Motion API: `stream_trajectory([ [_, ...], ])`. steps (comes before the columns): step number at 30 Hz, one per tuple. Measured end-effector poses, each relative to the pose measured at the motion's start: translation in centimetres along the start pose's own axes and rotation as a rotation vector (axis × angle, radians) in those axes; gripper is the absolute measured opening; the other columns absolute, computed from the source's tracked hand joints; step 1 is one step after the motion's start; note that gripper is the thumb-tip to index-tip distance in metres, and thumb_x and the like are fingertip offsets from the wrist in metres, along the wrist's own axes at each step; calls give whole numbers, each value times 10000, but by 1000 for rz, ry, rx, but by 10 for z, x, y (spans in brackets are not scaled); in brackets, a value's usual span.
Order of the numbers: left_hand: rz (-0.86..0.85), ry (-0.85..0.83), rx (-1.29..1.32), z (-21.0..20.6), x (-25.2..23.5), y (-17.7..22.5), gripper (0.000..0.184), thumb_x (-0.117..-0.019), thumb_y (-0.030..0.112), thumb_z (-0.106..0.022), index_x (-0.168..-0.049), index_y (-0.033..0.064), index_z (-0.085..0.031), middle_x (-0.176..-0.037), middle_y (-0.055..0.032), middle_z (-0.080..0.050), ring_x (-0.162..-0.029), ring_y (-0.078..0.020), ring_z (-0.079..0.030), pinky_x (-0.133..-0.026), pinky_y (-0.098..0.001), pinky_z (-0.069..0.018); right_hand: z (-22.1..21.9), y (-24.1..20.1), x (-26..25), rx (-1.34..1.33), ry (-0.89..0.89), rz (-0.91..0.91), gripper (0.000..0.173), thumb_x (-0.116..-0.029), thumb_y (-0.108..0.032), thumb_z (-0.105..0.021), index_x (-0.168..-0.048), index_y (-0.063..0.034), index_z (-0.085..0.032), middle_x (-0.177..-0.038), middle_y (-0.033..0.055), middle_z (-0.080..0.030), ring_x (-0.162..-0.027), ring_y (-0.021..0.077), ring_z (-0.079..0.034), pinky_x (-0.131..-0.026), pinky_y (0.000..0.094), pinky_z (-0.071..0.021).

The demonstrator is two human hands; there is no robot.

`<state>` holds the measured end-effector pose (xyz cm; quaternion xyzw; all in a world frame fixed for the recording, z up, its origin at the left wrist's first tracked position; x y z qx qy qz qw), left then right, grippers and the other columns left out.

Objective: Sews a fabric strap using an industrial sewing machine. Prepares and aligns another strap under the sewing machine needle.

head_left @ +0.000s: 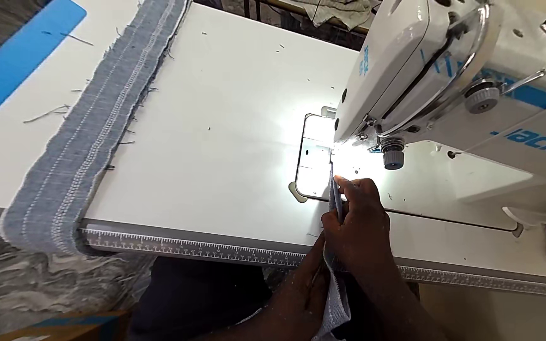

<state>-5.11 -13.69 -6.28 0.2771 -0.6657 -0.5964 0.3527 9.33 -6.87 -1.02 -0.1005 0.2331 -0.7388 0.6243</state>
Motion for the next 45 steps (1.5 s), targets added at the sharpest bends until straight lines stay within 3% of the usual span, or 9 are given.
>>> stream_trajectory([
  [5, 45, 4, 6, 1, 0, -2, 596, -1097, 162, -452, -1640, 119, -211, -1474, -29, -567, -1211, -46, -626, -1054, -248, -523, 1, 0, 0, 6, -7, 3, 551, -837, -110, -717, -1382, -90, -641, -1145, 83, -576, -822, 159, -611, -628, 332, -535],
  [10, 105, -12, 73, 2, 1, 0, 648, -1066, 141, -446, -1651, 177, -169, -974, -28, -656, -691, -75, -607, -673, -254, -567, -1, -2, -2, -5, 12, 2, 560, -801, -102, -725, -1356, -73, -657, -1125, 79, -590, -821, 152, -616, -640, 312, -544],
  [13, 129, 5, 119, -1, 0, 2, 621, -1085, 140, -434, -1649, 206, -184, -1083, -44, -676, -730, -116, -675, -674, -304, -625, 3, -1, -2, -6, -10, 2, 562, -827, -100, -733, -1381, -83, -641, -1138, 79, -578, -828, 152, -613, -639, 309, -541],
  [16, 73, -23, 59, 1, 0, 3, 613, -1099, 142, -425, -1652, 154, -162, -1523, -11, -521, -1247, -45, -604, -1067, -247, -514, 1, -2, -4, 2, -16, -8, 574, -805, -107, -725, -1374, -91, -651, -1129, 71, -585, -847, 146, -615, -657, 296, -543],
  [21, 265, -45, 103, -1, 0, 9, 651, -1096, 179, -429, -1654, 282, -110, -1039, -35, -645, -546, -107, -585, -430, -291, -536, 2, -1, -1, 3, -16, -1, 571, -827, -102, -733, -1389, -93, -636, -1145, 81, -573, -820, 156, -612, -636, 314, -537],
  [27, 130, -31, -734, 2, -8, 46, 365, -1048, 209, -436, -1321, 2, -562, -792, -106, -645, -675, -238, -650, -640, -401, -556, 6, 2, -2, -9, -53, 1, 513, -828, -107, -723, -1339, -96, -679, -1108, 61, -600, -834, 141, -622, -668, 295, -552],
  [39, 12, -210, -1203, 42, -53, 81, 292, -1064, 419, -445, -1091, 223, -659, -723, 46, -612, -670, -144, -635, -583, -380, -520, 16, 13, -24, -99, -148, 35, 504, -847, -168, -716, -1350, -162, -676, -1032, 41, -606, -767, 132, -601, -641, 323, -546],
  [42, -251, 203, -1232, 91, -65, 85, 505, -1032, 582, -443, -1190, 209, -745, -1123, -44, -704, -1050, -244, -671, -848, -485, -577, 34, 29, 9, -315, -220, 91, 320, -901, -157, -670, -1205, -238, -729, -955, -55, -663, -663, 69, -601, -542, 286, -545],
  [45, -257, 197, -1248, 93, -86, 61, 857, -985, 650, -435, -1572, 27, -389, -1640, -258, -288, -1522, -509, -187, -1199, -703, -182, 49, 40, 21, -590, -172, 177, 383, -917, -4, -560, -1216, -147, -751, -1106, -31, -708, -769, 79, -680, -613, 248, -614],
])
Point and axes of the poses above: each hand's wrist, its own x-axis away from the middle knuckle, its own z-axis out of the back of the hand, y = z × x, the point moved 2 cm from there along -x, towards the middle knuckle
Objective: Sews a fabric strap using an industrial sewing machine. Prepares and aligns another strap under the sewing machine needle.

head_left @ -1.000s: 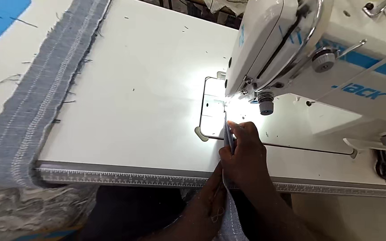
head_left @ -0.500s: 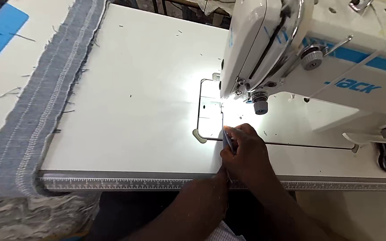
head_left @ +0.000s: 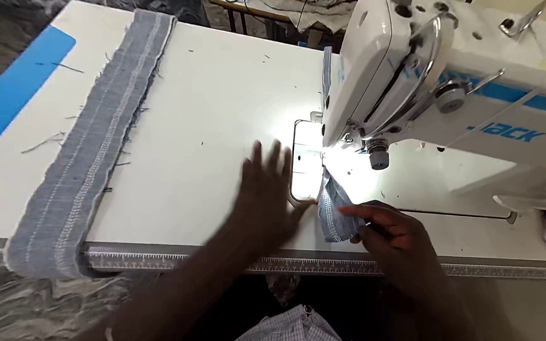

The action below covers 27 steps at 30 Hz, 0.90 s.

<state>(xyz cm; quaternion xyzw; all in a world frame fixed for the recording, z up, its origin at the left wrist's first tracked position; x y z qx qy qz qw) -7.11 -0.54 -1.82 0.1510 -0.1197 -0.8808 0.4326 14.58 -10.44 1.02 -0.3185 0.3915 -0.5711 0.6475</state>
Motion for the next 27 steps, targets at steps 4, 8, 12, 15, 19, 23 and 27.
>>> stream_trajectory([
  [4, -524, -338, 402, -33, 75, 102, 559, -1060, 589, -379, -1317, 187, -671, -1431, -94, -605, -1365, -310, -532, -1116, -597, -412, 6, 4, -8, -70, 111, 133, 453, -884, 45, -585, -1304, -75, -702, -1201, 6, -709, -893, 99, -702, -728, 248, -625],
  [8, -338, -26, 639, -19, 75, 82, 359, -1031, 423, -591, -853, 137, -715, -776, -21, -675, -708, -156, -670, -621, -371, -572, 4, 17, -7, -4, 170, 304, 217, -913, -30, -722, -1116, -77, -781, -1103, 26, -722, -973, 114, -707, -812, 256, -635],
  [12, -112, 266, 495, 4, 28, 27, 542, -867, 312, -782, -1354, 151, -607, -1243, -46, -587, -1105, -170, -576, -883, -338, -528, 7, 31, -9, -52, 163, 430, 150, -919, -83, -731, -1047, -125, -798, -1278, 103, -638, -1228, 242, -625, -994, 378, -601],
  [15, -203, 327, 590, 9, 13, 22, 138, -921, 143, -718, -1039, 157, -788, -1259, -46, -652, -1313, -236, -538, -1098, -395, -483, 4, 26, -18, -103, 140, 498, 132, -911, -31, -723, -1022, -51, -791, -1139, 113, -752, -1232, 312, -655, -1061, 458, -566],
  [19, -235, 308, 736, 12, 3, 20, 125, -968, 75, -667, -1059, 54, -750, -1131, -38, -721, -1128, -166, -683, -966, -329, -600, -7, 23, -24, -236, 282, 398, 197, -876, -1, -777, -1055, -9, -696, -1000, 77, -746, -890, 170, -739, -776, 315, -651],
  [23, -106, 295, 977, 8, -7, 20, 235, -995, 88, -649, -1202, 59, -540, -966, -18, -662, -813, -132, -678, -731, -291, -617, -15, 14, -31, -341, 379, 270, 356, -858, 2, -791, -1019, -99, -491, -908, 49, -719, -759, 160, -737, -677, 306, -663],
  [27, -125, 283, 850, 15, -8, 18, 205, -1015, 76, -609, -1185, 39, -718, -1064, -32, -700, -862, -121, -689, -740, -267, -617, -14, 9, -32, -237, 388, 288, 191, -860, -8, -801, -1019, 32, -703, -904, 58, -741, -751, 114, -723, -684, 259, -649],
])
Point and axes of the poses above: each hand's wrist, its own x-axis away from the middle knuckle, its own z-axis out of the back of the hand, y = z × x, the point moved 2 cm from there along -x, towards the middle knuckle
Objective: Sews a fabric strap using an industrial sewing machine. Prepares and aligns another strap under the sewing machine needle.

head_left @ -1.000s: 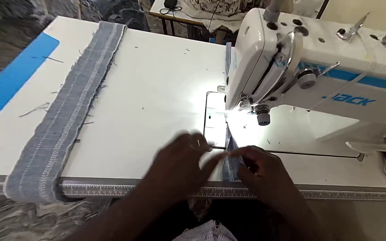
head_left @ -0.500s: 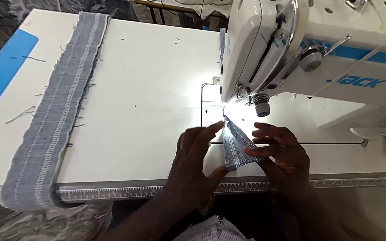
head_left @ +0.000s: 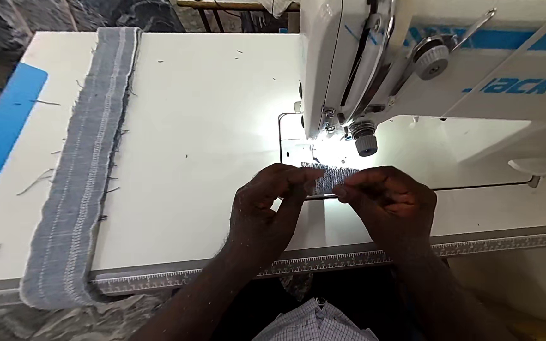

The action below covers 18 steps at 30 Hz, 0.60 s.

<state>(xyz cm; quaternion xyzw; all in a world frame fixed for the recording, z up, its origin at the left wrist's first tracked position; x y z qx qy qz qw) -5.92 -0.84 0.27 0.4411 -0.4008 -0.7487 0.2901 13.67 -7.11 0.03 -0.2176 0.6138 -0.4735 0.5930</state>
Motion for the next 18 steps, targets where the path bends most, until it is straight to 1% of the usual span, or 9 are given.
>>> stream_trajectory([
  [2, -73, -14, -56, 4, -1, -1, 268, -989, 85, -663, -1246, 25, -709, -1091, -44, -698, -908, -113, -691, -787, -255, -617, 1, 0, 0, 11, -50, 43, 329, -844, 3, -818, -1145, 84, -712, -1025, 108, -736, -851, 159, -745, -775, 301, -671],
  [4, -162, -3, -135, 7, -2, -2, 313, -951, 96, -718, -1252, 13, -709, -1085, -59, -706, -919, -103, -699, -805, -248, -622, 2, 0, 1, 54, -46, 94, 355, -834, 9, -826, -1162, 82, -715, -1054, 126, -734, -883, 172, -750, -804, 314, -675],
  [8, -235, 22, -216, 8, -2, 1, 104, -930, 69, -710, -1007, 66, -780, -1027, -45, -701, -957, -78, -669, -826, -217, -575, 2, 3, 2, 145, 6, 201, 138, -842, 1, -812, -978, 7, -788, -988, 115, -744, -943, 167, -726, -827, 290, -633],
  [10, -198, -76, -134, 9, -6, -2, 74, -944, 125, -693, -992, 108, -747, -1138, -47, -612, -1140, -151, -604, -975, -304, -546, 3, 6, 1, 108, -64, 238, 75, -859, -31, -804, -924, -19, -768, -1067, 133, -716, -1093, 233, -695, -942, 362, -614],
  [11, -173, -115, -54, 9, -8, -5, 67, -942, 128, -705, -993, 100, -737, -1185, -64, -627, -1221, -208, -603, -1050, -377, -543, 3, 9, -1, 69, -117, 261, 56, -877, -46, -784, -900, -26, -737, -1114, 148, -712, -1158, 273, -671, -990, 406, -592],
  [12, -141, -113, 49, 8, -9, -8, 76, -926, 99, -733, -997, 72, -741, -1168, -76, -676, -1199, -234, -640, -1037, -402, -565, 3, 10, -2, 22, -169, 268, 58, -902, -53, -755, -886, -34, -703, -1150, 156, -716, -1211, 305, -645, -1033, 442, -559],
  [14, -68, -20, 196, 2, -7, -10, 125, -871, 29, -783, -991, 38, -749, -1022, -63, -733, -966, -187, -716, -856, -334, -626, 4, 11, -4, -76, -236, 233, 54, -942, -59, -706, -899, -48, -675, -1163, 136, -740, -1282, 327, -607, -1112, 462, -488],
  [16, -54, 56, 263, -2, -6, -12, 162, -841, -1, -804, -992, 21, -751, -1001, -91, -753, -974, -239, -740, -885, -389, -639, 6, 13, -6, -147, -274, 194, 23, -959, -56, -679, -936, -59, -680, -1146, 102, -751, -1308, 318, -585, -1149, 452, -445],
  [18, -98, 129, 234, -3, -6, -14, 187, -812, 35, -842, -973, 56, -749, -1009, -71, -750, -1018, -240, -730, -923, -406, -621, 8, 14, -8, -166, -317, 184, 33, -969, -73, -667, -936, -75, -669, -1151, 81, -751, -1319, 303, -572, -1157, 439, -426],
])
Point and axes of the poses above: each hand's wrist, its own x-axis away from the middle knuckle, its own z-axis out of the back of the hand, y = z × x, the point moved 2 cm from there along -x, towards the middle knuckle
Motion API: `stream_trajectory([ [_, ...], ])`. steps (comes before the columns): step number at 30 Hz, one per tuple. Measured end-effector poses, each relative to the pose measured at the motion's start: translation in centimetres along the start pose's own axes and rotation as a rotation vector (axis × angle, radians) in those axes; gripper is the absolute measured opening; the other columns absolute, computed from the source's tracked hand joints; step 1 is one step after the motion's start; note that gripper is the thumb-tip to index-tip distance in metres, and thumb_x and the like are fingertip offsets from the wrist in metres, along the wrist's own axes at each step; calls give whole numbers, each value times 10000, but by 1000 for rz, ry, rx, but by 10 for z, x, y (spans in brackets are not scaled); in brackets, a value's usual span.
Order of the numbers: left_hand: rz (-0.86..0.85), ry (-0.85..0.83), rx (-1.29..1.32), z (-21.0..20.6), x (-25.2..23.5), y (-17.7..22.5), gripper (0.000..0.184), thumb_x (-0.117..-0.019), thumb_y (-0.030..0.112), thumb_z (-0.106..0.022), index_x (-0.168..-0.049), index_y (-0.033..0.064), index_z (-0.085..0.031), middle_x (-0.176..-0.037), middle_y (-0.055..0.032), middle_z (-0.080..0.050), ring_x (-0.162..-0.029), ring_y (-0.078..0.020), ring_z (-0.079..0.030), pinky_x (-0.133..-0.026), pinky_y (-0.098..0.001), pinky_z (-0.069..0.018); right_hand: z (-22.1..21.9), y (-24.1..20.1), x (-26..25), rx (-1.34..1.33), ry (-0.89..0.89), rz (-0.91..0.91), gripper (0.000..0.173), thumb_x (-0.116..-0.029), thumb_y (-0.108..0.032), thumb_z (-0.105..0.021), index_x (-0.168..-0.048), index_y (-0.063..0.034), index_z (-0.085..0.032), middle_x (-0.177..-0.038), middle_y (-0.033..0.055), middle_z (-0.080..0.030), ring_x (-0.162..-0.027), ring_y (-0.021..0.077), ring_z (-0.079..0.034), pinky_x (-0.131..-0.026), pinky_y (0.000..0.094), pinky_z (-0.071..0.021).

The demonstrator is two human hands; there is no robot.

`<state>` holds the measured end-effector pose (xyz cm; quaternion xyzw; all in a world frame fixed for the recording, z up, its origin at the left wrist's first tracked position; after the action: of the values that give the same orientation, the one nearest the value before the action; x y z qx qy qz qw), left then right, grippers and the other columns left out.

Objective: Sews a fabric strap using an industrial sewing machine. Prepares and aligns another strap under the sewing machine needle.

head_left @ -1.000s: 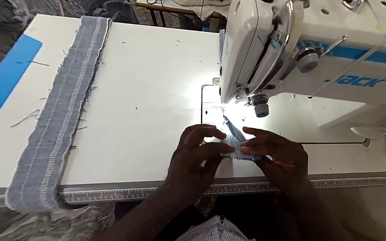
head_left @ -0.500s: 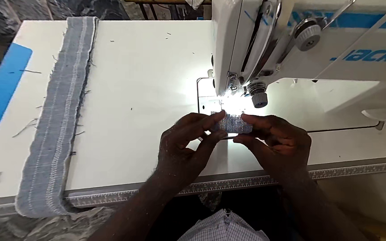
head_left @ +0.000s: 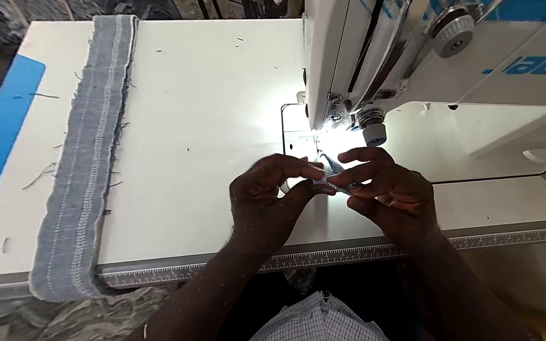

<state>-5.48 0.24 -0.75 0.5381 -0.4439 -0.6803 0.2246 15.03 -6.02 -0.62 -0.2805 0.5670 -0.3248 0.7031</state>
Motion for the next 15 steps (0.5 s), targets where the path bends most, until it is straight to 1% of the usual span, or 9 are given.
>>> stream_trajectory([
  [2, -77, 23, -94, 2, -3, -1, 163, -816, 91, -849, -925, 103, -728, -998, -27, -740, -1052, -202, -708, -960, -381, -590, 2, 0, -2, 3, -48, 1, 53, -984, -97, -660, -932, -88, -652, -1170, 67, -742, -1331, 285, -560, -1168, 433, -408],
  [5, -212, -54, -248, 1, -6, 4, 30, -887, 76, -786, -915, 69, -778, -963, -55, -772, -997, -184, -719, -927, -364, -581, 5, -2, -4, 35, -67, 15, 45, -978, -71, -655, -934, -81, -648, -1154, 74, -741, -1326, 294, -563, -1167, 443, -418],
  [7, -329, -111, -401, 3, -7, 7, 28, -916, 93, -757, -914, 76, -779, -968, -61, -755, -1006, -179, -688, -912, -354, -548, 7, -2, -3, 118, 9, 37, 20, -954, -52, -690, -952, -66, -675, -1087, 66, -748, -1239, 257, -620, -1104, 411, -482],
  [8, -356, -138, -431, 3, -9, 9, 39, -928, 99, -738, -911, 80, -768, -979, -63, -739, -1027, -186, -667, -924, -358, -534, 7, -2, -2, 161, 75, 38, 39, -931, -57, -732, -962, -49, -709, -1040, 64, -735, -1141, 214, -658, -1016, 369, -542],
  [9, -352, -178, -415, 3, -12, 10, 51, -942, 98, -714, -912, 78, -750, -1001, -62, -727, -1060, -190, -653, -947, -358, -531, 7, -2, -1, 183, 147, 22, 82, -891, -52, -782, -960, -29, -742, -996, 64, -718, -1014, 167, -688, -892, 310, -600],
  [10, -325, -237, -357, 3, -15, 10, 64, -958, 90, -678, -928, 65, -729, -1037, -68, -724, -1114, -207, -652, -995, -379, -535, 6, -2, 0, 180, 214, -8, 126, -852, -42, -822, -959, -12, -761, -968, 64, -718, -898, 128, -702, -784, 263, -625],
  [11, -278, -310, -257, 2, -18, 8, 60, -971, 67, -647, -952, 42, -698, -1086, -86, -730, -1176, -238, -653, -1052, -415, -530, 3, -3, 2, 162, 272, -44, 152, -827, -35, -843, -955, -1, -766, -953, 59, -732, -824, 103, -710, -714, 235, -630],
  [13, -141, -411, -15, 2, -21, 1, 78, -965, -11, -605, -1028, 17, -642, -1134, -111, -737, -1190, -274, -671, -1094, -473, -522, -1, -5, 5, 113, 337, -100, 168, -809, -15, -850, -945, 9, -755, -939, 56, -748, -763, 97, -721, -659, 229, -638],
  [15, -41, -451, 105, 2, -22, -3, 102, -978, -8, -582, -1052, 55, -612, -1104, -83, -744, -1139, -262, -696, -1091, -489, -524, -2, -7, 7, 130, 345, -109, 174, -795, -16, -860, -933, 9, -758, -934, 58, -750, -794, 109, -732, -696, 240, -648],
])
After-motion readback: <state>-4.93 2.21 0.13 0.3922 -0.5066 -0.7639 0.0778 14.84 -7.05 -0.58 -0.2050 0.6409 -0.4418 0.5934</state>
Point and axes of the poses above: each hand's wrist, its own x-axis away from the middle knuckle, its own z-axis out of the back of the hand, y = z × x, the point moved 2 cm from there along -x, towards the middle knuckle
